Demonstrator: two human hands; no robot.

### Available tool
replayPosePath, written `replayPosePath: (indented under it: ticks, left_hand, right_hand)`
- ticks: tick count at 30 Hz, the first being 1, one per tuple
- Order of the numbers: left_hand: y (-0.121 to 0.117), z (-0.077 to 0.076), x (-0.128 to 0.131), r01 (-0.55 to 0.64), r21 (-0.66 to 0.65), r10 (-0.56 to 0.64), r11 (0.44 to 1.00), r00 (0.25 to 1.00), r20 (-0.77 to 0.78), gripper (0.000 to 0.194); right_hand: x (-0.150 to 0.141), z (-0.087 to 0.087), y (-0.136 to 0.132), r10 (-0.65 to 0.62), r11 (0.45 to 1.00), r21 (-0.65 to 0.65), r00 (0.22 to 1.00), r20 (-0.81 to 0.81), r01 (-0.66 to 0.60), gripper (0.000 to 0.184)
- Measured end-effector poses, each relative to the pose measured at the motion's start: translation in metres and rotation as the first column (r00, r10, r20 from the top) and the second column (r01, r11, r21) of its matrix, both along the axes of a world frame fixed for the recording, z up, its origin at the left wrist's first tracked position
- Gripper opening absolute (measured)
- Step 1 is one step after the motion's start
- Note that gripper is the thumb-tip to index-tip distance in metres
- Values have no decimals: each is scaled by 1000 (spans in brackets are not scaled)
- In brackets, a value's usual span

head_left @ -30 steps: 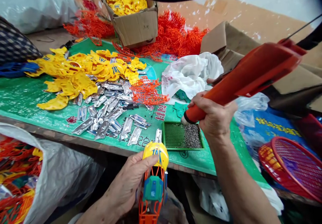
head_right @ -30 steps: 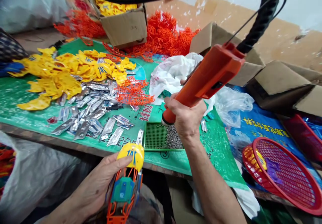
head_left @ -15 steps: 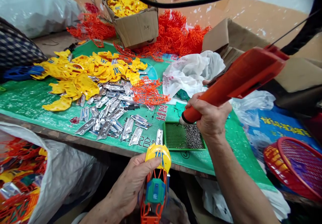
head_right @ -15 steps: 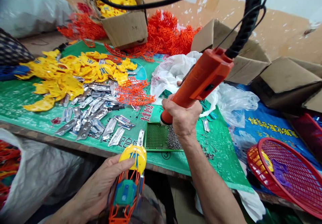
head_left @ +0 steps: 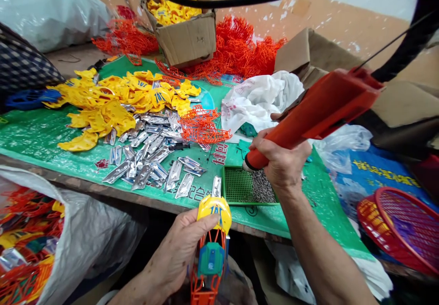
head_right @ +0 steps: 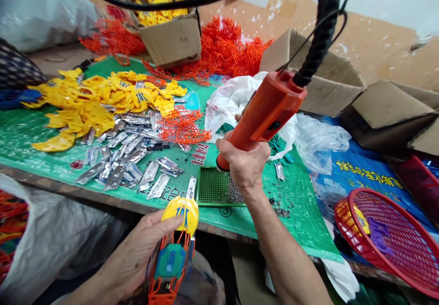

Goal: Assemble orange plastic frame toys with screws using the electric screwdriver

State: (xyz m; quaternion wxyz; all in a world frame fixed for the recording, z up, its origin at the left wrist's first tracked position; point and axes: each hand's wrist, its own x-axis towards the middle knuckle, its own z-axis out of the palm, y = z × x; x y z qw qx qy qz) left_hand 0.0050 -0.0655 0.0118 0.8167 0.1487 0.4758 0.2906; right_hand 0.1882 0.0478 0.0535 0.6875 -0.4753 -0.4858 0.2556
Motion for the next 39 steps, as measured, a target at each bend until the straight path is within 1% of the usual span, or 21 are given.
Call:
replayPosePath:
  ticks: [6,10,13,15,16,18,20,22,23,26,29,34,39]
  left_hand:
    - [-2,1,1,1,10,0,1000,1000,-17,31]
    - [-3,3,3,-21,7,21,1000,1000,-20,30]
    - [-3,3,5,-34,1,34,999,999,-9,30]
    - [-3,2,6,-38,1,38,999,999,1,29]
    - [-3,1,6,-39,-1,39,999,999,4,29]
    - [-3,0,7,-52,-4,52,999,999,2,30]
    - [-3,0,6,-79,2,79,997,997,-5,30]
    - [-2,2,5,-105,20,105,994,994,-2,29]
    - [-1,3,5,-112,27,112,993,994,7,29]
    - [-1,5,4,-113,40,112,993,993,42,28]
    - [-3,2,4,-110,55,106,992,992,64,24]
    - [-5,-5,5,-119,69,113,991,990,84,23]
    - [-3,-1,6,-125,61,121,990,990,72,27]
  right_hand:
    - [3,7,2,36,999,38,995,-93,-33,20]
    - [3,23,-5,44,996,80,995,-87,-37,15]
    - [-3,39,-22,119,990,97,985,-122,-107,16]
    - [-9,47,-38,187,981,78,971,-149,-177,19]
    - [-13,50,-46,224,974,63,961,-164,-216,23]
    - [-21,53,-61,289,957,23,938,-192,-290,35]
    - [-28,53,-73,337,938,-6,919,-207,-345,50]
    - [-34,50,-79,367,926,-16,908,-201,-378,56]
    - [-37,49,-81,381,920,-17,904,-194,-391,54]
    - [-41,46,-83,411,907,-17,894,-178,-421,37]
    - [-41,43,-81,436,894,-23,881,-182,-447,28]
    - [-37,38,-80,423,900,-50,894,-150,-434,26]
    - [-37,37,-80,408,908,-59,907,-107,-416,26]
